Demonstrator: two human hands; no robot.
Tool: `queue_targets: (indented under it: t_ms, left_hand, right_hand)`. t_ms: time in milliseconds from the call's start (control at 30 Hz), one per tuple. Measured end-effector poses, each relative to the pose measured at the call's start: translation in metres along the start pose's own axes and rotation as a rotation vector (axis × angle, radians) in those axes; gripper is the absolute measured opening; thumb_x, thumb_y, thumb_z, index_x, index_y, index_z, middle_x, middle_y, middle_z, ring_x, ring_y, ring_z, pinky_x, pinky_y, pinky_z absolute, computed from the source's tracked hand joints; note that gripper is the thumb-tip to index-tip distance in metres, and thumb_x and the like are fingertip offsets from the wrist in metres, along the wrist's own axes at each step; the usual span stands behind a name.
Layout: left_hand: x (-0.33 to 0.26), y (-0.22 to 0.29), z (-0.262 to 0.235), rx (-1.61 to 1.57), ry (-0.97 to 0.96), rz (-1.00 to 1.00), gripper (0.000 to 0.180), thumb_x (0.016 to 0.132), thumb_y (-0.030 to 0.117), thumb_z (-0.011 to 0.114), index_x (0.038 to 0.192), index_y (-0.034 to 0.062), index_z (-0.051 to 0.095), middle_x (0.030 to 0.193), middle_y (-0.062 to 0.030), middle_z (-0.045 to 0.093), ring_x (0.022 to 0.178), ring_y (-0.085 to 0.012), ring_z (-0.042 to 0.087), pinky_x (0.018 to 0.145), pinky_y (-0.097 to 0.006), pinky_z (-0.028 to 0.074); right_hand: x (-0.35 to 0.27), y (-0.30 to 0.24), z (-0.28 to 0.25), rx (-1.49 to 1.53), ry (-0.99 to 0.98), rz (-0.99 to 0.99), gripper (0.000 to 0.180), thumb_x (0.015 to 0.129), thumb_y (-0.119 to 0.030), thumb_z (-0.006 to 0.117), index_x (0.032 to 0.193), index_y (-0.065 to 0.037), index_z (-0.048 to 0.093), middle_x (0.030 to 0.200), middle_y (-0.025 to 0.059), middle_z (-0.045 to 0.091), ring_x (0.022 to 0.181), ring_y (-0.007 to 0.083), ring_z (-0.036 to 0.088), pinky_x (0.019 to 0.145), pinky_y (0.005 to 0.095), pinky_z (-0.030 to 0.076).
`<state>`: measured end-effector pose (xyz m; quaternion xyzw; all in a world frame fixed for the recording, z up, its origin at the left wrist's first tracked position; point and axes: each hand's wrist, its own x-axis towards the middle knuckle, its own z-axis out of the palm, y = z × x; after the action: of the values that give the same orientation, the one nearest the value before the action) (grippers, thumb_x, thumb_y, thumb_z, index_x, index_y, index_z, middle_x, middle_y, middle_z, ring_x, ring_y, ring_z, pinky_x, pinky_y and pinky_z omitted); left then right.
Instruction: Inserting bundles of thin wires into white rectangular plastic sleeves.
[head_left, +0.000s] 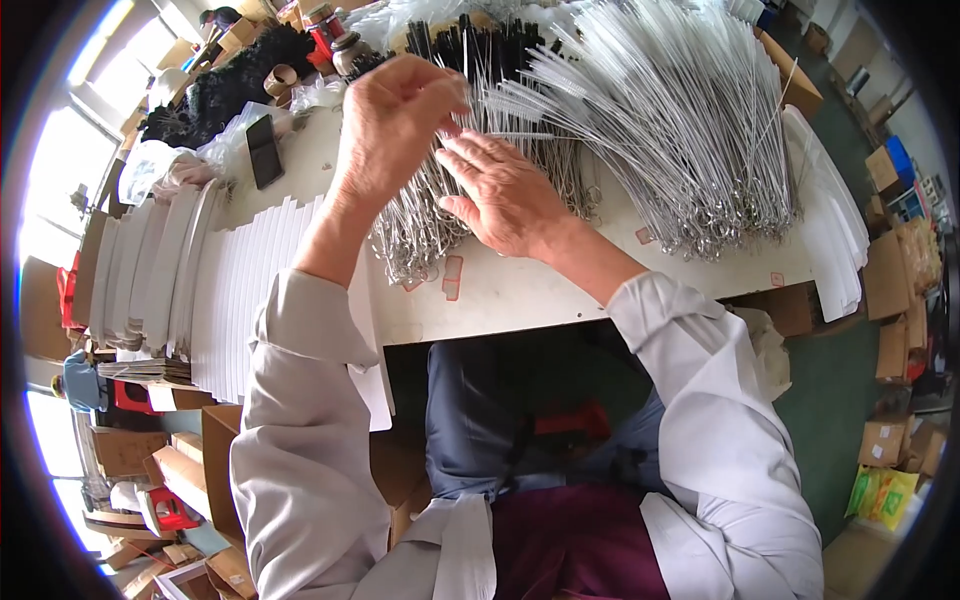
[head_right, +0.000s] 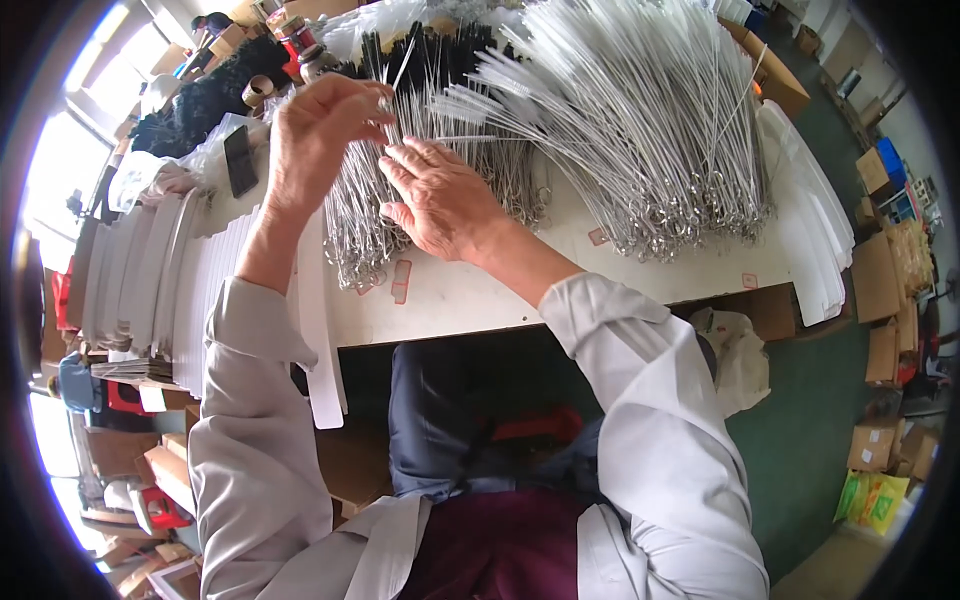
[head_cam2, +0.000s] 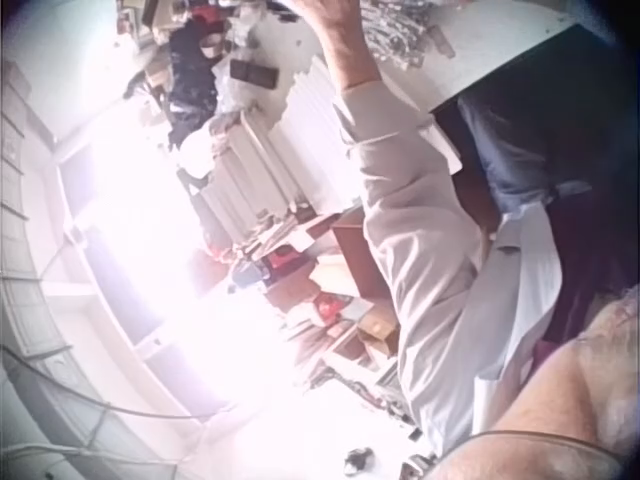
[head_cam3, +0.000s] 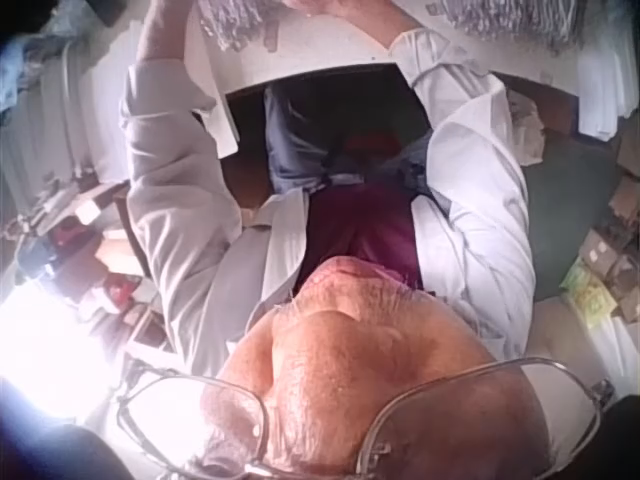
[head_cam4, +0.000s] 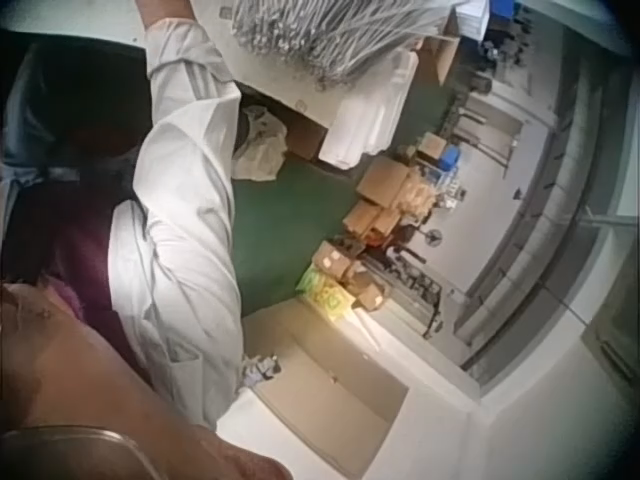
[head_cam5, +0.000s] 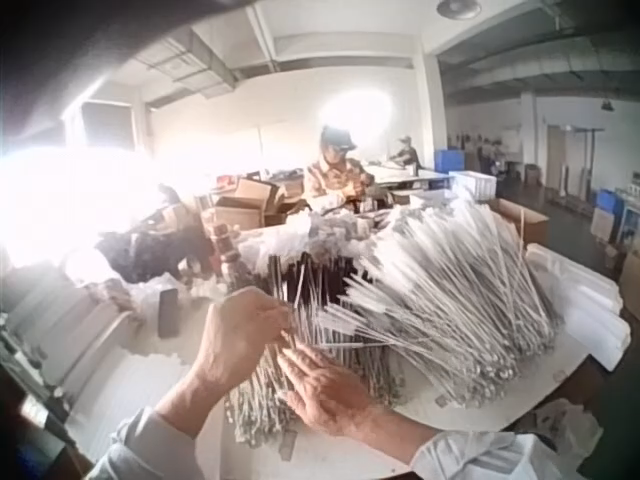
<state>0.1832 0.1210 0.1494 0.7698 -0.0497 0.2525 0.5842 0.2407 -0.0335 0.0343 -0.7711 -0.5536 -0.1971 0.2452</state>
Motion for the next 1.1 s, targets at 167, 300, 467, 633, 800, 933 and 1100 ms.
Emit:
queue_targets:
  t_ms: [167, 300, 467, 633, 800, 933, 1100]
  left_hand:
    - [0.011, 0.028, -0.034, -0.175, 0.106, 0.192, 0.023, 0.101, 0.006, 0.052, 0.103, -0.0100, 0.068, 0.108, -0.0218, 0.073, 0.095, -0.0278, 0.075, 0.083, -0.038, 0.064]
    - [0.014, 0.055, -0.080, -0.198, 0.227, 0.228, 0.027, 0.104, 0.007, 0.044, 0.109, -0.0118, 0.063, 0.116, -0.0277, 0.070, 0.108, -0.0372, 0.072, 0.096, -0.047, 0.059]
    - [-0.030, 0.092, -0.066, -0.091, 0.194, 0.406, 0.027, 0.105, 0.009, 0.046, 0.114, -0.0102, 0.063, 0.121, -0.0300, 0.069, 0.110, -0.0375, 0.071, 0.096, -0.047, 0.058]
    - [-0.107, 0.076, 0.006, 0.219, 0.053, 0.515, 0.002, 0.095, -0.002, 0.059, 0.094, -0.0019, 0.061, 0.115, -0.0246, 0.073, 0.098, -0.0253, 0.072, 0.085, -0.036, 0.058]
    - [-0.152, 0.058, 0.056, 0.397, -0.210, 0.645, 0.018, 0.074, -0.005, 0.072, 0.086, -0.0011, 0.059, 0.117, -0.0269, 0.069, 0.094, -0.0374, 0.074, 0.075, -0.038, 0.061]
    - [-0.174, 0.048, 0.086, 0.514, -0.263, 0.800, 0.019, 0.073, -0.003, 0.074, 0.086, -0.0019, 0.060, 0.116, -0.0281, 0.069, 0.097, -0.0375, 0.074, 0.077, -0.041, 0.063]
    - [-0.189, 0.031, 0.113, 0.542, -0.319, 0.882, 0.024, 0.076, -0.002, 0.074, 0.098, -0.0054, 0.065, 0.120, -0.0280, 0.067, 0.096, -0.0381, 0.074, 0.077, -0.041, 0.063]
  right_hand:
    - [0.001, 0.011, 0.033, -0.065, -0.030, 0.021, 0.059, 0.107, -0.038, 0.050, 0.148, 0.005, 0.050, 0.156, 0.0200, 0.048, 0.148, 0.0332, 0.040, 0.127, 0.0432, 0.026]
    - [0.002, 0.010, 0.036, -0.085, -0.040, 0.004, 0.059, 0.107, -0.039, 0.051, 0.148, 0.004, 0.050, 0.157, 0.0193, 0.047, 0.149, 0.0324, 0.040, 0.127, 0.0425, 0.026]
    - [0.009, -0.007, 0.013, 0.262, 0.107, 0.139, 0.055, 0.107, -0.041, 0.053, 0.136, 0.006, 0.060, 0.141, 0.0217, 0.062, 0.137, 0.0362, 0.054, 0.119, 0.0442, 0.039]
    - [0.002, -0.043, -0.055, 1.801, -0.036, 0.655, 0.092, 0.105, -0.071, 0.029, 0.142, 0.009, 0.053, 0.129, 0.0244, 0.069, 0.124, 0.0316, 0.065, 0.111, 0.0448, 0.046]
    - [-0.025, -0.070, -0.113, 1.912, 0.063, 0.807, 0.071, 0.110, -0.055, 0.040, 0.140, 0.008, 0.053, 0.116, 0.0230, 0.073, 0.105, 0.0310, 0.073, 0.092, 0.0418, 0.058]
    - [-0.055, -0.057, -0.116, 1.930, 0.145, 0.795, 0.044, 0.113, -0.032, 0.044, 0.132, 0.006, 0.057, 0.075, 0.0047, 0.058, 0.062, 0.0165, 0.056, 0.060, 0.0304, 0.051]
    - [-0.082, -0.041, -0.142, 1.524, 0.295, 0.764, 0.032, 0.113, -0.027, 0.048, 0.118, -0.003, 0.069, 0.064, -0.0091, 0.039, 0.049, 0.0020, 0.032, 0.041, 0.0202, 0.030]
